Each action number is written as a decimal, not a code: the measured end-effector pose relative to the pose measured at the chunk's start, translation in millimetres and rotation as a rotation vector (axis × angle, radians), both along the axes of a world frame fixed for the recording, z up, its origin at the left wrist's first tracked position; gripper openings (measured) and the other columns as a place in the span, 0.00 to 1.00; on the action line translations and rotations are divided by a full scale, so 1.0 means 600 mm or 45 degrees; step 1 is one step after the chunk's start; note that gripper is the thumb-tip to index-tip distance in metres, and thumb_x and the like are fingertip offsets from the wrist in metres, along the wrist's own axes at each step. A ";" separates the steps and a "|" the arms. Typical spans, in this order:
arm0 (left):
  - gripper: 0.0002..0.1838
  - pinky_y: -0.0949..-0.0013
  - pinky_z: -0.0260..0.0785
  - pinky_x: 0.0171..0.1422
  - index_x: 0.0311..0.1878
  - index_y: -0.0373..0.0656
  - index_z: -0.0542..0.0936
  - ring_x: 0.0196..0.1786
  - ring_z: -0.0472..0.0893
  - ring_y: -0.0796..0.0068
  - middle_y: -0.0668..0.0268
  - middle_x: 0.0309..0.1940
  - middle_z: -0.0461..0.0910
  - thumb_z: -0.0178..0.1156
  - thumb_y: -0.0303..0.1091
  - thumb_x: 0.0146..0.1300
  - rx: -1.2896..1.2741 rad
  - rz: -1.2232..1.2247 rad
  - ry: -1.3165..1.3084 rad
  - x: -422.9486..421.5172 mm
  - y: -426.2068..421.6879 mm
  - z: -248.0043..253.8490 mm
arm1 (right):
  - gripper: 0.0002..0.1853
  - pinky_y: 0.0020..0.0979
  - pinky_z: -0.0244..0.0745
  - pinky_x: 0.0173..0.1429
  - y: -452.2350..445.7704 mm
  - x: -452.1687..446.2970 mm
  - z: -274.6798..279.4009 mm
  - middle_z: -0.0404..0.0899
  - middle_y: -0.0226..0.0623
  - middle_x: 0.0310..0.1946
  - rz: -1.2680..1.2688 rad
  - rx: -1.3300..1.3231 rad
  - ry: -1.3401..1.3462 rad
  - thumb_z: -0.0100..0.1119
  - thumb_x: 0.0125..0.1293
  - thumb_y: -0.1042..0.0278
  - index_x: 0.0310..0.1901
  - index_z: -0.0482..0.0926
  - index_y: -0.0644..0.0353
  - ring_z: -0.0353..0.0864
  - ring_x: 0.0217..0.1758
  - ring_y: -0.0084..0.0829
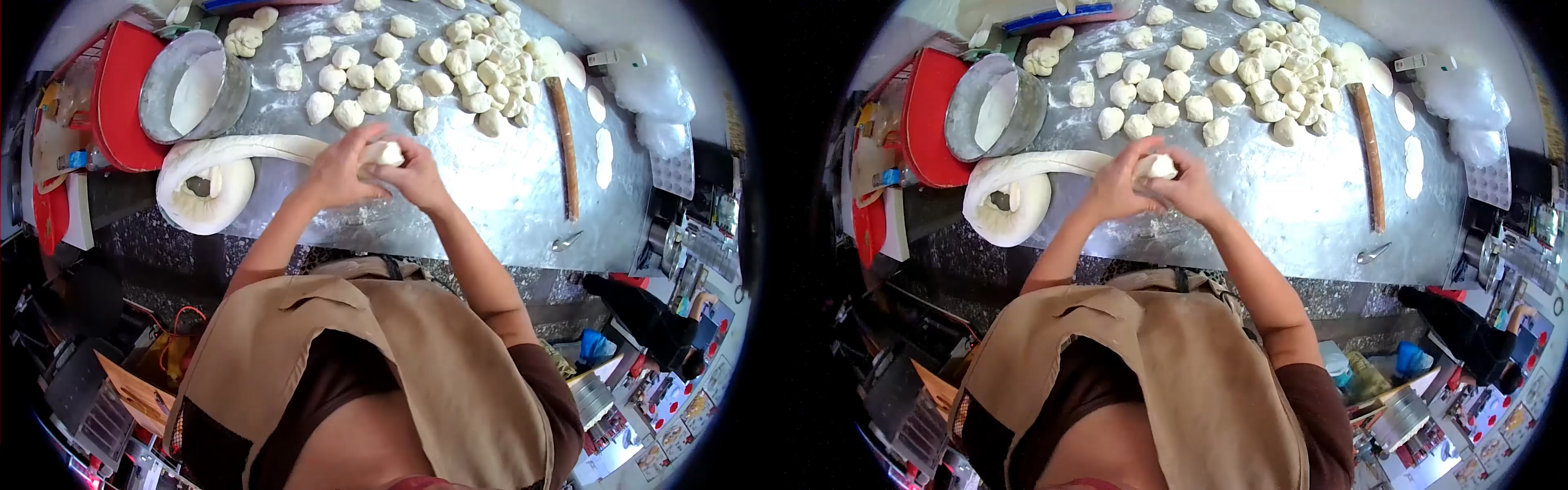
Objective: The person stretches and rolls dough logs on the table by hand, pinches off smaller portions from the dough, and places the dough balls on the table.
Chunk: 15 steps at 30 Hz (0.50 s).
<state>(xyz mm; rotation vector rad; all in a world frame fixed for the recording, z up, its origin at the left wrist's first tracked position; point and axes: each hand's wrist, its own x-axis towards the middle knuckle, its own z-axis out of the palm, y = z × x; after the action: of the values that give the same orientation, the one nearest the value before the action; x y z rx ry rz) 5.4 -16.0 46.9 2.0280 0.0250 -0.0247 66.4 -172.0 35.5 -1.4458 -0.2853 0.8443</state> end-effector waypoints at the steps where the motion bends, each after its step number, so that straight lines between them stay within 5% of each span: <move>1: 0.31 0.56 0.70 0.54 0.48 0.44 0.76 0.54 0.76 0.54 0.54 0.55 0.74 0.74 0.47 0.40 -0.001 -0.004 0.004 0.002 0.003 -0.004 | 0.20 0.24 0.76 0.44 -0.005 0.004 0.012 0.80 0.31 0.34 -0.067 0.018 0.061 0.67 0.49 0.74 0.47 0.76 0.62 0.78 0.38 0.21; 4: 0.27 0.56 0.73 0.41 0.44 0.45 0.77 0.37 0.81 0.52 0.56 0.31 0.81 0.70 0.48 0.41 0.182 -0.078 0.068 0.015 -0.004 -0.018 | 0.19 0.25 0.76 0.42 -0.021 -0.001 0.030 0.80 0.33 0.38 -0.145 -0.043 -0.033 0.67 0.51 0.72 0.46 0.76 0.63 0.79 0.39 0.22; 9: 0.20 0.56 0.72 0.39 0.40 0.43 0.79 0.36 0.80 0.50 0.54 0.31 0.81 0.69 0.41 0.42 0.277 -0.124 0.063 0.014 -0.009 -0.036 | 0.13 0.36 0.76 0.41 0.015 -0.026 0.050 0.75 0.39 0.33 -0.219 -0.461 -1.183 0.67 0.53 0.65 0.39 0.79 0.57 0.78 0.37 0.41; 15: 0.14 0.61 0.72 0.36 0.31 0.41 0.78 0.31 0.80 0.52 0.55 0.26 0.80 0.69 0.35 0.42 0.283 0.041 -0.064 -0.016 -0.032 -0.053 | 0.08 0.39 0.74 0.37 0.035 -0.008 -0.060 0.73 0.43 0.30 -0.474 -0.517 -1.218 0.64 0.49 0.67 0.29 0.76 0.59 0.77 0.32 0.43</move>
<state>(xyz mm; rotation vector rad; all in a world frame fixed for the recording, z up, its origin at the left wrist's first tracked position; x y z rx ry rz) -3.9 -35.3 15.0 2.2496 0.0294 0.0518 61.7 -151.2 -0.7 -2.1370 -0.5509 -0.1614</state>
